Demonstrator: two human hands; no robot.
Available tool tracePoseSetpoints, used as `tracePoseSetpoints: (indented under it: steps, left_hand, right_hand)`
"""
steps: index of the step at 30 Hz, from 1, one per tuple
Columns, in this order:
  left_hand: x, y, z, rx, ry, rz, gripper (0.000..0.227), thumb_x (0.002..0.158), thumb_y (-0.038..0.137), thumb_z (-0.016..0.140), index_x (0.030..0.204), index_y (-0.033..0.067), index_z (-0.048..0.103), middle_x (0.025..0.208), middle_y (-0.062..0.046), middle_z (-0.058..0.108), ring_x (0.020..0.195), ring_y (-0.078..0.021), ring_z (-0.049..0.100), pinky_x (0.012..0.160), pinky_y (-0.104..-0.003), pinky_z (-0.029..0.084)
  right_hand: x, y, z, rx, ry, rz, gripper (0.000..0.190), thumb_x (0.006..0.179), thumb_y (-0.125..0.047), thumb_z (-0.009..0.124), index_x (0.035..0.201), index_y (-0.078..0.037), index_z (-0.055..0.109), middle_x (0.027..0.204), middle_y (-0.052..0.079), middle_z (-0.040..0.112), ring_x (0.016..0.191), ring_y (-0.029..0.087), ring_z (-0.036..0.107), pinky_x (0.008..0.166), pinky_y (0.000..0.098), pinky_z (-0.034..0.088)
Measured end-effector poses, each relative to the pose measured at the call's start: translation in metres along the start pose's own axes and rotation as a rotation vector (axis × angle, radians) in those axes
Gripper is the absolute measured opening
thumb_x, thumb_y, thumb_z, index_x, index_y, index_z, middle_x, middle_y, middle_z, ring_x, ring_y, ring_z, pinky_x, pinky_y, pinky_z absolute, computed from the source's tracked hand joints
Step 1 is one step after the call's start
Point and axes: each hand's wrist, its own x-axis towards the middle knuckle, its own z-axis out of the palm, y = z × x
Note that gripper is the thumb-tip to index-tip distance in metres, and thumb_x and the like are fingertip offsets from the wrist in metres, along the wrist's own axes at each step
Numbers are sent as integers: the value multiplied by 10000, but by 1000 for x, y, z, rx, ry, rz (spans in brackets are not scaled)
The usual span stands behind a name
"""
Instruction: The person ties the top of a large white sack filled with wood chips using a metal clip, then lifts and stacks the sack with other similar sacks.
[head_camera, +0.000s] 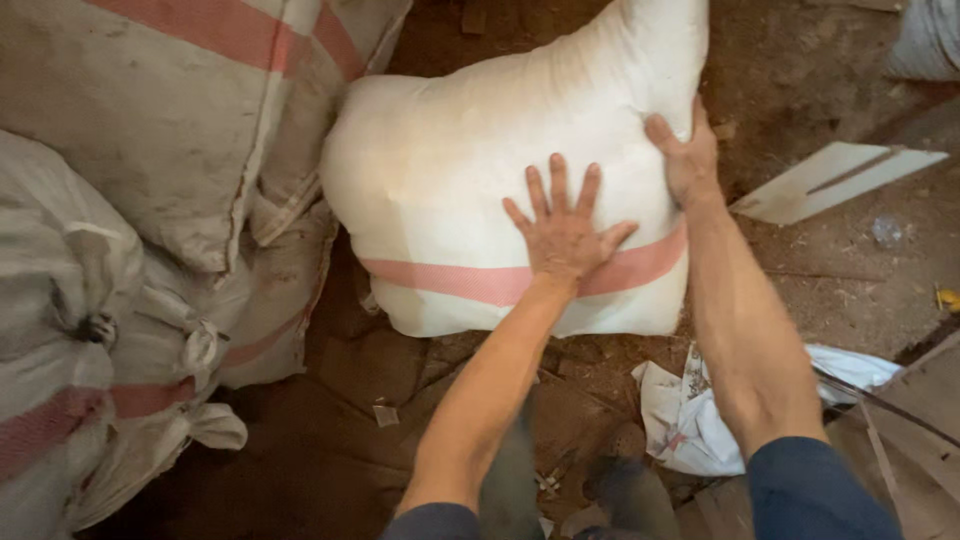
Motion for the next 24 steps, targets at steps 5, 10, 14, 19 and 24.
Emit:
tracePoseSetpoints:
  steps: [5, 10, 14, 19, 24]
  left_hand:
    - [72, 2, -19, 46, -350, -92, 942, 860, 844, 479, 1622, 341, 247, 1714, -129, 0, 1575, -456, 13, 1162, -820, 69]
    - [124, -3, -23, 18, -413, -134, 930, 873, 841, 439, 1611, 309, 242, 1688, -145, 0, 1556, -445, 10, 1178, -778, 62]
    - [116, 7, -11, 33, -283, -73, 906, 922, 784, 470, 1620, 250, 253, 1699, -179, 16, 1566, -460, 36, 1188, -775, 65]
    - [108, 16, 24, 48, -75, -13, 811, 991, 681, 526, 1609, 189, 342, 1707, -194, 89, 1582, -444, 73, 1209, -758, 80]
    - [135, 39, 54, 106, 48, 32, 627, 1041, 556, 589, 1502, 134, 540, 1645, -202, 338, 1538, -425, 271, 1219, -691, 167]
  right_hand:
    - [32, -28, 5, -152, 22, 193, 823, 952, -586, 634, 1551, -70, 404, 1427, 176, 608, 1263, 294, 627, 1106, 381, 448]
    - [-69, -9, 33, -382, 307, -164, 775, 1056, -562, 556, 1566, 4, 413, 1557, 298, 482, 1441, 443, 451, 1183, 518, 359]
    - [-90, 36, 40, -438, 512, -105, 760, 1005, -567, 598, 1508, -8, 484, 1436, 288, 557, 1334, 462, 523, 1150, 541, 417]
    - [-59, 47, 30, -394, 478, -182, 745, 993, -553, 547, 1472, 13, 482, 1367, 280, 552, 1269, 451, 519, 1112, 529, 395]
    - [-22, 57, 13, -314, 432, -152, 706, 1023, -529, 530, 1467, 17, 480, 1383, 275, 539, 1296, 428, 495, 1136, 519, 372]
